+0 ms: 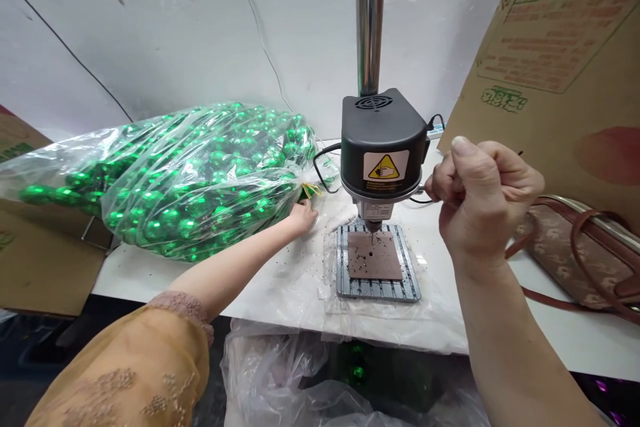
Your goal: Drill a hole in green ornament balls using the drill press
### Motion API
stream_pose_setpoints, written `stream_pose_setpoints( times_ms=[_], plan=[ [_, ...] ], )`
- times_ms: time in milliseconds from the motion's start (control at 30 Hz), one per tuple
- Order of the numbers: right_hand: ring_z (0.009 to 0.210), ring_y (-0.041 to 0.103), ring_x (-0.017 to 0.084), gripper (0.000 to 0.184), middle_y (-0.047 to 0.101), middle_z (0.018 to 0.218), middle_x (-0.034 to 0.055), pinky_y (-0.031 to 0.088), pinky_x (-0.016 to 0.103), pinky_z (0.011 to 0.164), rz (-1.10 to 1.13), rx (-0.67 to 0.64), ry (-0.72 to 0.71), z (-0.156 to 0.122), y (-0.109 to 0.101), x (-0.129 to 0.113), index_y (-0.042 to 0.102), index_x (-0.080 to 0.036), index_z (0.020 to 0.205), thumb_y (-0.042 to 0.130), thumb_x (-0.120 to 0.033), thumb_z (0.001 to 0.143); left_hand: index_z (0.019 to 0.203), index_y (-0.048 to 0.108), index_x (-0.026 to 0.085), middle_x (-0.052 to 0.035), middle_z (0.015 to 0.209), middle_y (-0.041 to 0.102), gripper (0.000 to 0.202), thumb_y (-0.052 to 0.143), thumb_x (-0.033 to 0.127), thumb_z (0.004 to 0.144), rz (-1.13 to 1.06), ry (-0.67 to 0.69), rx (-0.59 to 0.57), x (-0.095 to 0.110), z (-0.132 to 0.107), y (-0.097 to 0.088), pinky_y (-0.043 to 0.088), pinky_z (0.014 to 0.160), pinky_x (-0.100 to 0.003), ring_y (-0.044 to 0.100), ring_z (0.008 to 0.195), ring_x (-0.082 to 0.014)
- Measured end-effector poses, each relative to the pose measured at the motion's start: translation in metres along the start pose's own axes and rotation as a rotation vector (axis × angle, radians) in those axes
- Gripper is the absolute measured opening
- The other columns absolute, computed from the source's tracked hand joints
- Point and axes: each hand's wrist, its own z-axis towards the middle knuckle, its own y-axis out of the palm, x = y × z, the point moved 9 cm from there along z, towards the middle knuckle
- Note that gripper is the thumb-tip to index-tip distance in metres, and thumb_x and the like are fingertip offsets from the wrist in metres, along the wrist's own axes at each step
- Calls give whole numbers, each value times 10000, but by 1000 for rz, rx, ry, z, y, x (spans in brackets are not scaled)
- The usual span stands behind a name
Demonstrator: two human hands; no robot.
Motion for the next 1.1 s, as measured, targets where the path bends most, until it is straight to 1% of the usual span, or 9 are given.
stream_pose_setpoints(
  times_ms=[133,200,267,367,500,633,800,933,1100],
  plan=[
    [388,344,59,451,389,403,-83,282,293,429,2,-4,8,0,1,0,415,-204,487,687,-275,839,1119,691,180,-183,1252,589,334,720,199,787,-42,-48,51,5,-15,-15,516,894,-449,683,1012,-330],
    [389,345,55,450,391,404,-82,282,290,432,-2,-5,13,0,1,1,416,-201,486,685,-275,839,1258,616,224,-131,1253,598,417,697,315,860,-323,-40,196,9,-30,-30,523,859,-361,680,986,-253],
    [388,343,54,446,391,404,-82,280,290,433,-1,1,8,-1,1,0,415,-201,487,679,-270,840,1326,542,231,-87,1141,639,483,641,459,912,-812,-83,307,5,-50,-30,517,748,-288,678,859,-184],
    [380,344,53,439,387,402,-82,274,289,426,-6,14,-15,-1,1,-3,405,-204,489,663,-249,841,1339,497,219,-59,986,669,512,562,535,941,-1509,-241,214,14,-74,6,496,623,-264,655,685,-147],
    [372,339,45,439,370,402,-82,261,271,408,-7,9,-23,-1,2,-5,374,-204,492,633,-220,847,1246,578,198,-97,1034,709,417,603,458,921,-1966,-347,30,51,-94,39,564,707,-323,699,784,-182],
    [368,354,41,433,377,407,-83,263,258,397,2,1,-40,-1,3,-6,370,-206,502,622,-221,854,1134,630,193,-75,1057,713,377,757,388,837,-2045,-272,43,72,-97,37,592,810,-335,708,915,-188],
    [370,339,38,424,389,406,-87,269,263,415,-23,-5,-42,-1,2,-5,385,-207,510,620,-230,862,996,640,168,-116,951,728,399,644,555,899,-1967,-320,-91,85,-95,47,548,636,-283,689,815,-193],
    [372,331,45,432,391,407,-90,262,275,416,-25,-7,-38,-1,2,-5,376,-213,511,622,-236,866,1112,632,179,-120,1000,724,374,540,505,953,-2055,-398,-175,95,-96,53,522,605,-263,680,812,-183],
    [374,330,45,431,379,407,-91,264,265,418,-12,-2,-37,-2,3,-5,371,-216,515,624,-227,863,1271,583,255,-59,1033,687,523,719,540,854,-1919,-270,-107,101,-99,43,489,606,-230,655,781,-141]
  ],
)
